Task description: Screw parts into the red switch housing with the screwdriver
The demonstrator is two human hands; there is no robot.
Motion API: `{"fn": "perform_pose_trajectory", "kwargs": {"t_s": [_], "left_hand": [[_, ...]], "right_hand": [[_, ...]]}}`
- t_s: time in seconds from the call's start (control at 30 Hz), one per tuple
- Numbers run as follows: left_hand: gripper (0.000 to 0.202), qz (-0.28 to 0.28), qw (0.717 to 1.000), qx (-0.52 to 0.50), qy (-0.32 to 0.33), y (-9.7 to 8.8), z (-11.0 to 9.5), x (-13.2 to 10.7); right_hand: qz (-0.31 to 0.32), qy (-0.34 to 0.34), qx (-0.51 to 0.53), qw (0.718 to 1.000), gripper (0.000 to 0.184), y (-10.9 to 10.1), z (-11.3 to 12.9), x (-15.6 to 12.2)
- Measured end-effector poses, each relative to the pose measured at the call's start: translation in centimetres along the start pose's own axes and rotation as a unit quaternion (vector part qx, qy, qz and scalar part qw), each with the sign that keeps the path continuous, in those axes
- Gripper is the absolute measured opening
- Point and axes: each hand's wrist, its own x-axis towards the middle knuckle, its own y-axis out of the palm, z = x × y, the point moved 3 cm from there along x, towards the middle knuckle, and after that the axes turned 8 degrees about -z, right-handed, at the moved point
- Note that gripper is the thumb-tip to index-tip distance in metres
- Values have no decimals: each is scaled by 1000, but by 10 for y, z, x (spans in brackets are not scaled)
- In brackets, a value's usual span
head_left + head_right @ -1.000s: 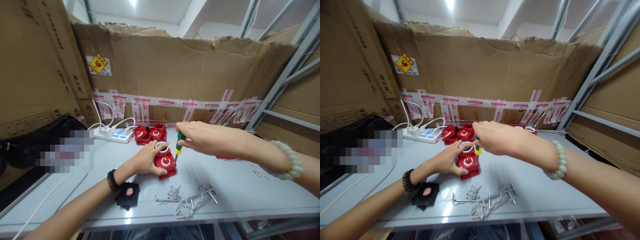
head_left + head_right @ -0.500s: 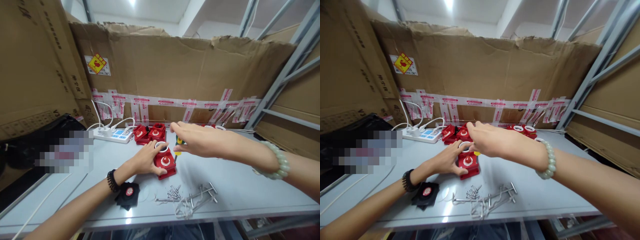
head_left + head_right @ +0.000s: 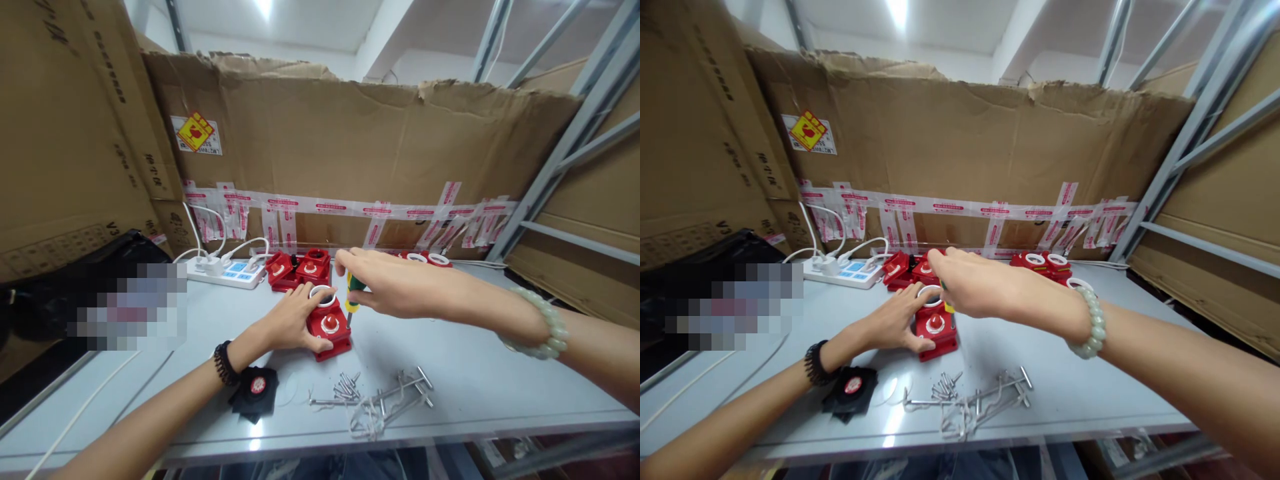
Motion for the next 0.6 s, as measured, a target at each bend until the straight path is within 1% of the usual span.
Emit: {"fn": "perform_pose_trajectory", "kwargs": {"t_s": [0.1,0.17,0.2,0.27,0.33,0.37,0.43,0.5,0.6], "left_hand": [[91,-1,1000,7,-6,0,0,0],[92,8,1000,15,-11,-1,-1,0],[92,14,1000,18,-13,-1,-2,0],[91,17,999,22,-15,-3,-3,0],[89,16,1000,21,-13,-3,-3,0],[89,14,1000,18,-11,-3,-3,0],[89,10,1000,14,-9,-2,-1,0],[90,5,1000,14,-9,-2,-1,1],[89,3,1000,16,-8,-2,-2,1]], "right_hand": [[-32,71,-102,992,33,1,-3,2],[-52,95,-132,985,33,1,-7,3],[-58,89,-121,987,29,2,-9,4],[-62,41,-60,995,21,1,-11,4],[-48,-3,11,999,21,1,-12,3],[-41,-15,35,998,23,1,-12,3],[-37,-10,41,998,24,2,-12,2],[-54,25,-6,998,25,5,-13,4],[-71,71,-75,992,33,8,-16,8]]}}
